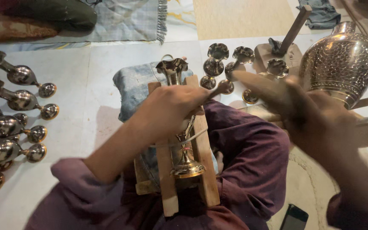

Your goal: The person sits on the floor and uses a hammer and chisel to shape a small brass vase held in a wooden jig. They repeatedly strike the chisel along the vase's body, rotating it to work different sections.

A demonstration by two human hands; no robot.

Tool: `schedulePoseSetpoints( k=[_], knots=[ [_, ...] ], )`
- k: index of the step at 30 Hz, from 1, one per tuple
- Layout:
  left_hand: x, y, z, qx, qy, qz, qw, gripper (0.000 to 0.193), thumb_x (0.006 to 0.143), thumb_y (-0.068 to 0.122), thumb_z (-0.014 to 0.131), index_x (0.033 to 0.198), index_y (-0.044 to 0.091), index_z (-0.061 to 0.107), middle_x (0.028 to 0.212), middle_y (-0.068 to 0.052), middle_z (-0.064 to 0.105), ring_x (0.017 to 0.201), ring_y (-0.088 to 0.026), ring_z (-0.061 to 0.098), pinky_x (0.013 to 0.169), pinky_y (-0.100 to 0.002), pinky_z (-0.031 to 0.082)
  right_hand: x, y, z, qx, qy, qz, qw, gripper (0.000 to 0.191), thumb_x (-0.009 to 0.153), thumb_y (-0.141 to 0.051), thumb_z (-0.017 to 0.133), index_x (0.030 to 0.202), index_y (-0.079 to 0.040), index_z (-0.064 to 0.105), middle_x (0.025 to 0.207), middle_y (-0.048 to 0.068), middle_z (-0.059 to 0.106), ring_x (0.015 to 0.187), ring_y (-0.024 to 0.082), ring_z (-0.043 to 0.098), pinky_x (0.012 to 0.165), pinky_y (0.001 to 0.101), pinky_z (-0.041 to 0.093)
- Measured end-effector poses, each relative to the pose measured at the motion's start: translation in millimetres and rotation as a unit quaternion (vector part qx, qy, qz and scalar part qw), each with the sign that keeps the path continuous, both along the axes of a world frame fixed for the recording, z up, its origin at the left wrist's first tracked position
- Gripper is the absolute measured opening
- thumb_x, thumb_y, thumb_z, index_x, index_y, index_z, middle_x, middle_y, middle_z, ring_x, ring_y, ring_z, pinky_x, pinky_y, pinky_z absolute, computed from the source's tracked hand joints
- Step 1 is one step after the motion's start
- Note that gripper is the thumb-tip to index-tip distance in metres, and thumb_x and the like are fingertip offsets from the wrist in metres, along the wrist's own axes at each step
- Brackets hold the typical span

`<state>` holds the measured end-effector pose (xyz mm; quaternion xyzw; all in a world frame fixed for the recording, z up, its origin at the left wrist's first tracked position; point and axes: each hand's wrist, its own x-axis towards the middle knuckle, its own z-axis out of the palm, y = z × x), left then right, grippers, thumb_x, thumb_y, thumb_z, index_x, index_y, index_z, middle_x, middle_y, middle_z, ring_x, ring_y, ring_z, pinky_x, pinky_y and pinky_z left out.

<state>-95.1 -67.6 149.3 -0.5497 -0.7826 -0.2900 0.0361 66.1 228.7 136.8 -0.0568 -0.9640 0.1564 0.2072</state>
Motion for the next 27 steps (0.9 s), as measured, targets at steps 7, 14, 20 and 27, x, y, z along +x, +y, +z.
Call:
schedulePoseSetpoints(
  k=[7, 14, 20, 27],
  knots=[
    [-15, 23, 14, -0.182, 0.042, -0.079, 0.979, 0.023, 0.081, -0.001, 0.065, 0.101, 0.009, 0.063, 0.092, -0.005, 0.074, 0.092, -0.027, 0.073, 0.076, -0.042, 0.057, 29, -9, -74, -0.157, 0.121, 0.032, 0.98, 0.057, 0.098, -0.013, 0.076, 0.147, -0.016, 0.046, 0.103, 0.016, 0.065, 0.087, 0.025, 0.066, 0.079, 0.0415, 0.055],
    [-10, 10, 11, -0.159, -0.087, 0.048, 0.982, 0.022, 0.094, 0.001, 0.06, 0.114, 0.011, 0.06, 0.092, -0.005, 0.072, 0.069, -0.024, 0.075, 0.061, -0.036, 0.056, 30, -7, -71, -0.16, 0.023, -0.036, 0.986, 0.076, 0.084, -0.025, 0.08, 0.15, -0.006, 0.047, 0.104, 0.019, 0.072, 0.096, 0.024, 0.073, 0.081, 0.0384, 0.056],
    [-11, -5, -5, 0.086, -0.008, -0.003, 0.996, 0.026, 0.093, 0.014, 0.076, 0.111, 0.005, 0.059, 0.084, -0.014, 0.068, 0.078, -0.031, 0.073, 0.066, -0.043, 0.056, 9, 5, -27, -0.009, -0.083, -0.014, 0.996, 0.073, 0.075, -0.014, 0.082, 0.144, -0.011, 0.057, 0.108, 0.02, 0.074, 0.09, 0.03, 0.075, 0.076, 0.0443, 0.061],
    [-14, -2, -7, 0.052, -0.023, -0.007, 0.998, 0.021, 0.091, 0.012, 0.075, 0.104, 0.006, 0.06, 0.085, -0.011, 0.069, 0.08, -0.03, 0.073, 0.067, -0.044, 0.056, -15, 8, 22, -0.017, -0.003, 0.049, 0.999, 0.067, 0.09, -0.019, 0.077, 0.15, -0.014, 0.049, 0.097, 0.016, 0.071, 0.077, 0.023, 0.071, 0.064, 0.0349, 0.06]
  ],
)
